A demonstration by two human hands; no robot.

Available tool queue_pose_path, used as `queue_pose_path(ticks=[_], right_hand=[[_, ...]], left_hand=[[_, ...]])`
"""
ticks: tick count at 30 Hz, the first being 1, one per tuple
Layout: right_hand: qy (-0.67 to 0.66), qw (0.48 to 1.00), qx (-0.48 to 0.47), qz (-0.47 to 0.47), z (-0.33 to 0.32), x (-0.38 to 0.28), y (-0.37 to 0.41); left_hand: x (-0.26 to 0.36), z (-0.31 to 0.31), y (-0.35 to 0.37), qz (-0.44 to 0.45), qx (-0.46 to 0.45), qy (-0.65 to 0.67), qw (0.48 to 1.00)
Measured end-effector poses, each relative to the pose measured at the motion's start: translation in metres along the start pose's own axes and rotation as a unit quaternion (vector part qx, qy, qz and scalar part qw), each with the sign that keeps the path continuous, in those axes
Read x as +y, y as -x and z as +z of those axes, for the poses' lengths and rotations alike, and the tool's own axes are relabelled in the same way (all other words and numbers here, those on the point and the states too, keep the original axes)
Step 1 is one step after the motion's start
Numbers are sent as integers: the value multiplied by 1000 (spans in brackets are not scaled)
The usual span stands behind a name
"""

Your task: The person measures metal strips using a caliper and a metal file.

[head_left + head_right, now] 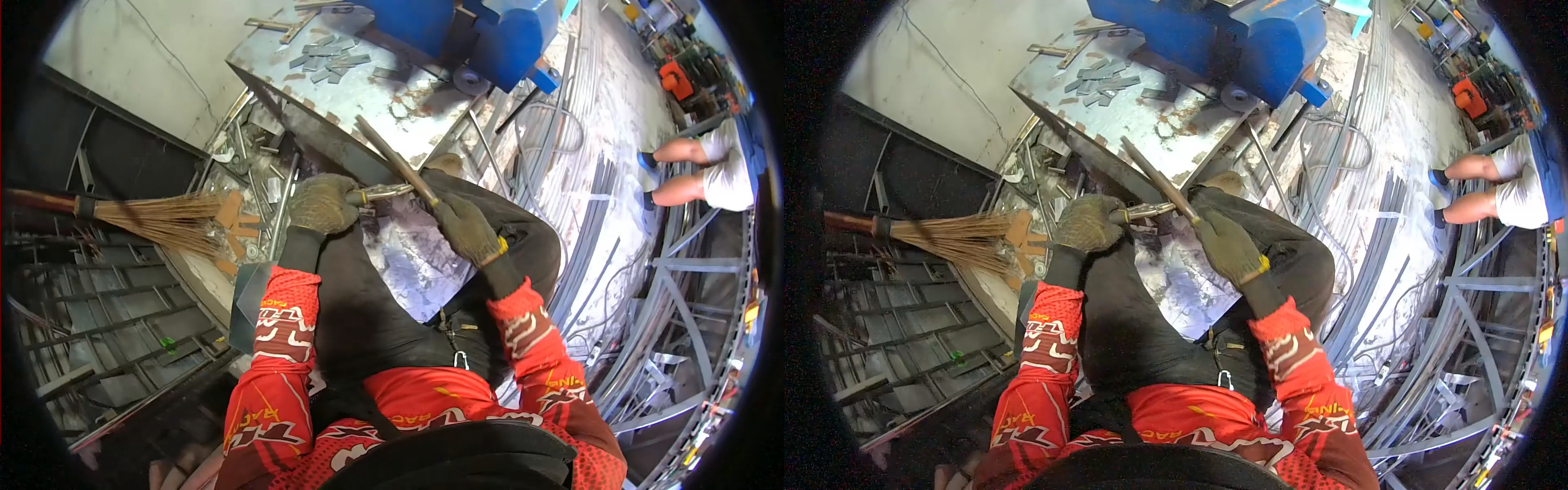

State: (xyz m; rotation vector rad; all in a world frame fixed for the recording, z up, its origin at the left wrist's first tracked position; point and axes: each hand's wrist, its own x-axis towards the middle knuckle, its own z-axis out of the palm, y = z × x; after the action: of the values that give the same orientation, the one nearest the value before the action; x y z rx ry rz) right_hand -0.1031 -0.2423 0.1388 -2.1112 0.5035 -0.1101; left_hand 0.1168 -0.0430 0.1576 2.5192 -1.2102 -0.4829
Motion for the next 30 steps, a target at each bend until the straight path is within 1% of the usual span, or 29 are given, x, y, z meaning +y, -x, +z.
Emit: queue_pose_path(ticks=[1,2,3,5,6,8,9,11,13,14,16,17,18,19,21,22,23,24,25,27,28,30], right_hand=[[-50,995,-8,81,-2,2,16],[-97,982,-16,162,-4,5,32],[-91,982,-22,161,-4,9,53],[-175,963,11,207,1,18,80],[-175,963,9,205,5,24,76],[-149,975,27,163,13,34,73],[-111,985,41,128,11,20,57],[-96,988,52,107,25,28,9],[-135,983,41,116,20,1,-30],[-139,983,42,111,25,7,-38],[-99,990,77,-68,31,15,-47],[-94,990,75,-70,29,22,-42],[-146,987,55,43,19,4,-24],[-193,968,33,159,16,-5,-4],[-176,964,31,195,16,14,36],[-167,966,25,198,21,29,58],[-154,980,64,105,28,48,80],[-143,985,100,9,29,45,88],[-141,985,95,8,28,44,93],[-230,956,82,161,28,34,98],[-233,956,83,160,30,33,87],[-201,966,47,158,32,33,38]], left_hand=[[-2,2,0,16,8,-7,1000],[-2,2,-1,11,11,0,1000],[-1,0,-1,12,2,5,1000],[1,-3,-3,11,-3,10,1000],[2,-3,-3,-6,-17,9,1000],[4,-6,-4,-18,-33,4,999],[5,-8,-4,-13,-35,0,999],[11,-10,-2,-5,-39,-7,999],[17,-16,-1,-41,-55,-1,998],[16,-19,0,-42,-52,-7,998],[16,-15,0,-54,-50,-14,997],[14,-12,-2,-54,-39,-16,998],[12,-11,-3,-55,-39,-9,998],[8,-9,-5,-43,-33,-2,999],[1,-4,-5,-18,-10,6,1000],[1,-3,-4,-23,-10,16,1000],[1,-4,-4,-10,-13,8,1000],[-1,-5,-4,3,-15,-2,1000],[-5,0,-4,12,2,7,1000],[-5,0,-3,5,-2,10,1000],[-4,-1,-4,2,-10,11,1000],[0,-2,-3,-1,-18,-11,1000]])
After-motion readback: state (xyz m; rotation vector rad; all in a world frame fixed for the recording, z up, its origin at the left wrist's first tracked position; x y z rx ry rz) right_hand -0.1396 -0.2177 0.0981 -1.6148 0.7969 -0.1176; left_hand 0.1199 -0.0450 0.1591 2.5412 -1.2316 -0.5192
